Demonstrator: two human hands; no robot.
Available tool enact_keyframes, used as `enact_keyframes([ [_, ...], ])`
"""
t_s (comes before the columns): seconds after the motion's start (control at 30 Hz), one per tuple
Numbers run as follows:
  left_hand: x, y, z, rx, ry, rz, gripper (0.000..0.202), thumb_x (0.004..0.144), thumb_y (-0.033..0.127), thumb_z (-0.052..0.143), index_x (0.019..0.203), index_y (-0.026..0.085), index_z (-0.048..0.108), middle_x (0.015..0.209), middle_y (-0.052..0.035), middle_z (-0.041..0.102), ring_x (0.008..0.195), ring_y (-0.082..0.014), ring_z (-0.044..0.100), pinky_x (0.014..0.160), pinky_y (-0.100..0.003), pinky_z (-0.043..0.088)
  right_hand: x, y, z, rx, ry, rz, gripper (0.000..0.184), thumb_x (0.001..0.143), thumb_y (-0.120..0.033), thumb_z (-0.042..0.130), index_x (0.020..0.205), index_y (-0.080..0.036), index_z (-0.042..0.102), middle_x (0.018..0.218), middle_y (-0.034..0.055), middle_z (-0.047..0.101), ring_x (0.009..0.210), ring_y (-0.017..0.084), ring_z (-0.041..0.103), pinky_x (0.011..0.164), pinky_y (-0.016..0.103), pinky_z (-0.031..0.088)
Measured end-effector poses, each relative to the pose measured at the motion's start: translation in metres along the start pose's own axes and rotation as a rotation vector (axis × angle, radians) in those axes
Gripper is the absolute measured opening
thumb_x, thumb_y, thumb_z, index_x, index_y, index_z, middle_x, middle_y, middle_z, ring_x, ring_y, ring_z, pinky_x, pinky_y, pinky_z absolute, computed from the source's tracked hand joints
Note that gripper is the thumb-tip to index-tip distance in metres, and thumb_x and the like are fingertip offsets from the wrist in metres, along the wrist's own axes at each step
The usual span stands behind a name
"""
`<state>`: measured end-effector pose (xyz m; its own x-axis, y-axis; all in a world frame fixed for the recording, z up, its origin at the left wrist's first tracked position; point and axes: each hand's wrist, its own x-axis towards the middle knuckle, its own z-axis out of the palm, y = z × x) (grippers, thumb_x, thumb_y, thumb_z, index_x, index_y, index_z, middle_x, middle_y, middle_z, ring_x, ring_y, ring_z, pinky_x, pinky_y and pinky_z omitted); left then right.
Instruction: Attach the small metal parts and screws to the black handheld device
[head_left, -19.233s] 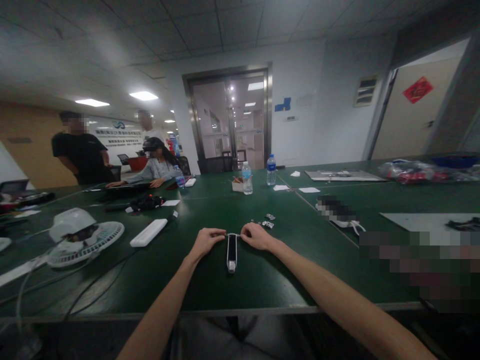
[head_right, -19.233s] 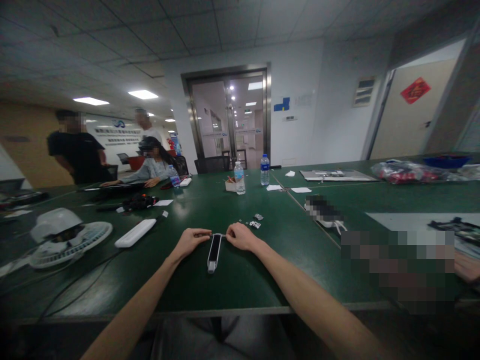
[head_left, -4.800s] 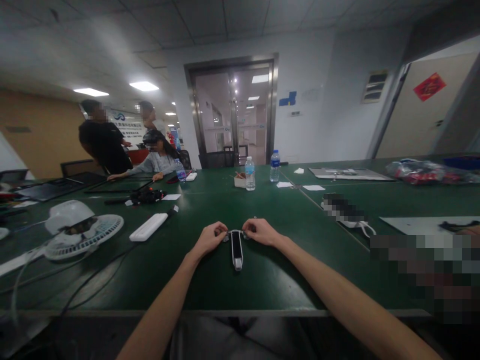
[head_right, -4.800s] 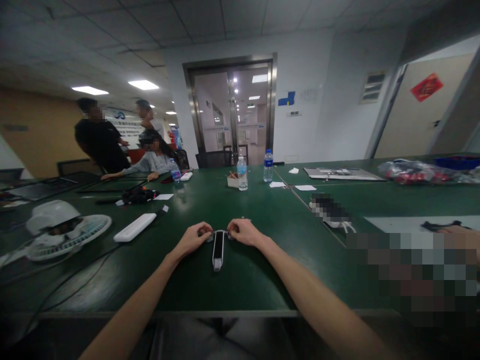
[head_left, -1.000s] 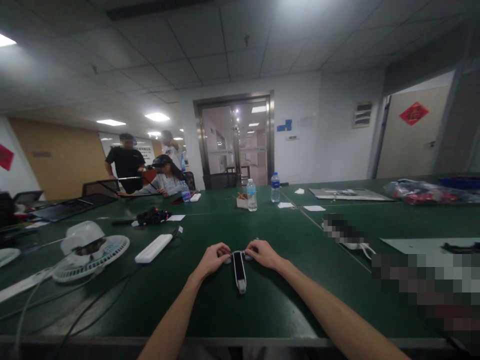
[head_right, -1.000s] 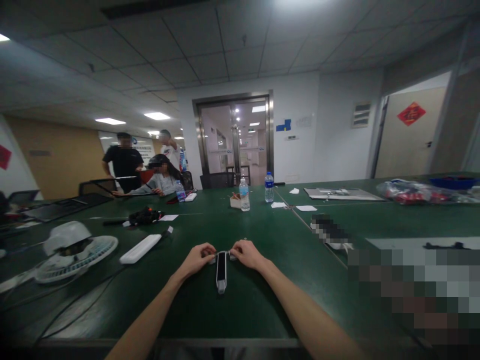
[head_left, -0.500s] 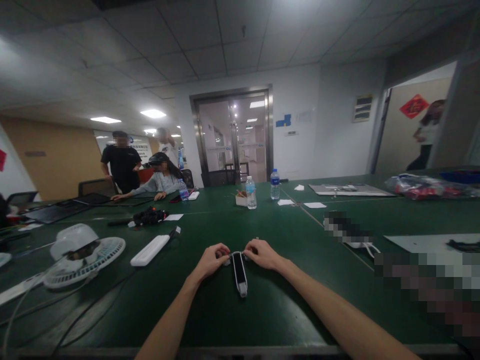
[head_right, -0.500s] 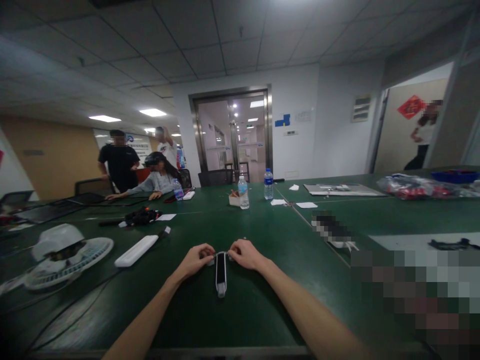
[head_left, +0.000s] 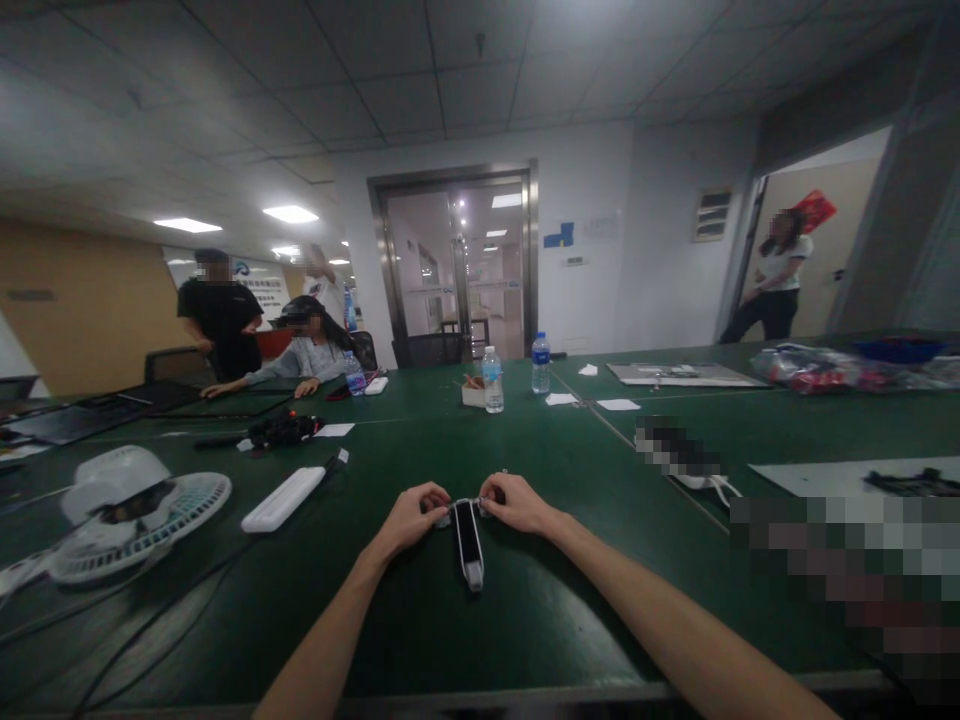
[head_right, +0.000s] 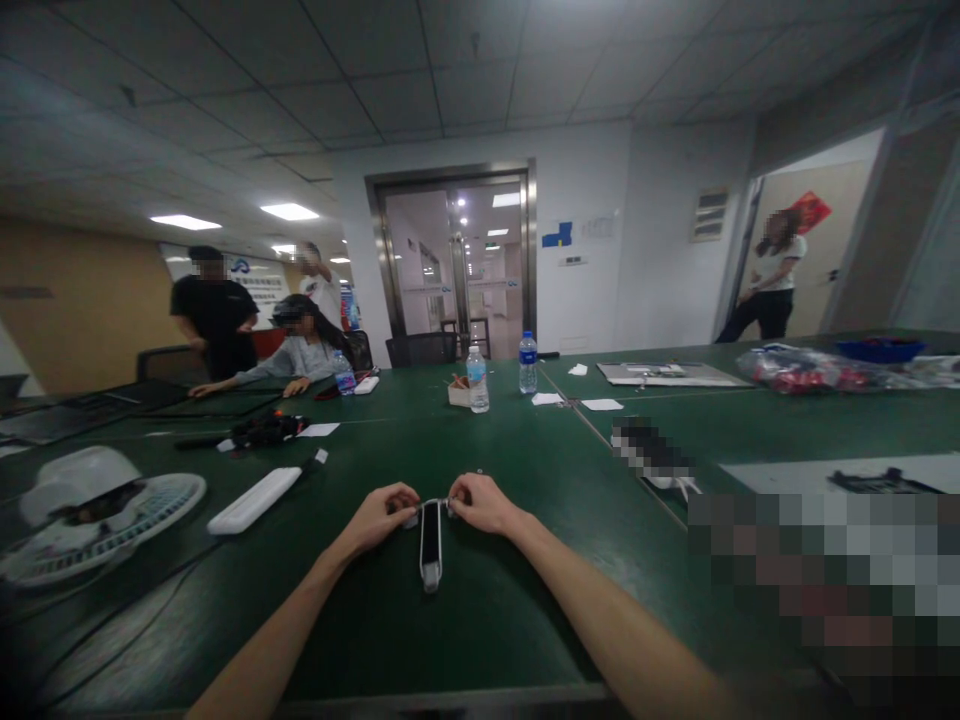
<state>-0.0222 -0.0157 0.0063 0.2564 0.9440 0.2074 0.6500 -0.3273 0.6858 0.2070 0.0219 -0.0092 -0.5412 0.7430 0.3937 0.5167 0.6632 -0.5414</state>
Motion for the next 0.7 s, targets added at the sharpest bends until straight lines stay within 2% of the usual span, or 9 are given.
enact_keyframes([
  [0.37, -0.0003, 0.0029, -0.0006, -0.030, 0.015, -0.011, 0.027, 0.071, 0.036, 0.059, 0.089, 0.016, 0.063, 0.083, -0.0037, 0.065, 0.077, -0.0180, 0.057, 0.069, -0.028, 0.044, -0.0017, -0.0083, -0.0035, 0.057, -0.017, 0.081, 0.011, 0.078, -0.020, 0.057, 0.086, -0.015, 0.062, 0.074, 0.0000, 0.062, 0.063, 0.009, 0.054, 0.058, 0.019, 0.040],
  [0.7, -0.0027, 0.0073, -0.0046, -0.018, -0.023, -0.035, 0.028, 0.074, 0.037, 0.055, 0.092, 0.017, 0.063, 0.089, -0.0043, 0.065, 0.080, -0.0185, 0.058, 0.070, -0.028, 0.044, 0.0002, -0.0037, -0.0009, 0.030, -0.035, 0.062, 0.016, 0.082, -0.025, 0.052, 0.088, -0.016, 0.064, 0.074, 0.0007, 0.063, 0.062, 0.009, 0.054, 0.055, 0.018, 0.038],
])
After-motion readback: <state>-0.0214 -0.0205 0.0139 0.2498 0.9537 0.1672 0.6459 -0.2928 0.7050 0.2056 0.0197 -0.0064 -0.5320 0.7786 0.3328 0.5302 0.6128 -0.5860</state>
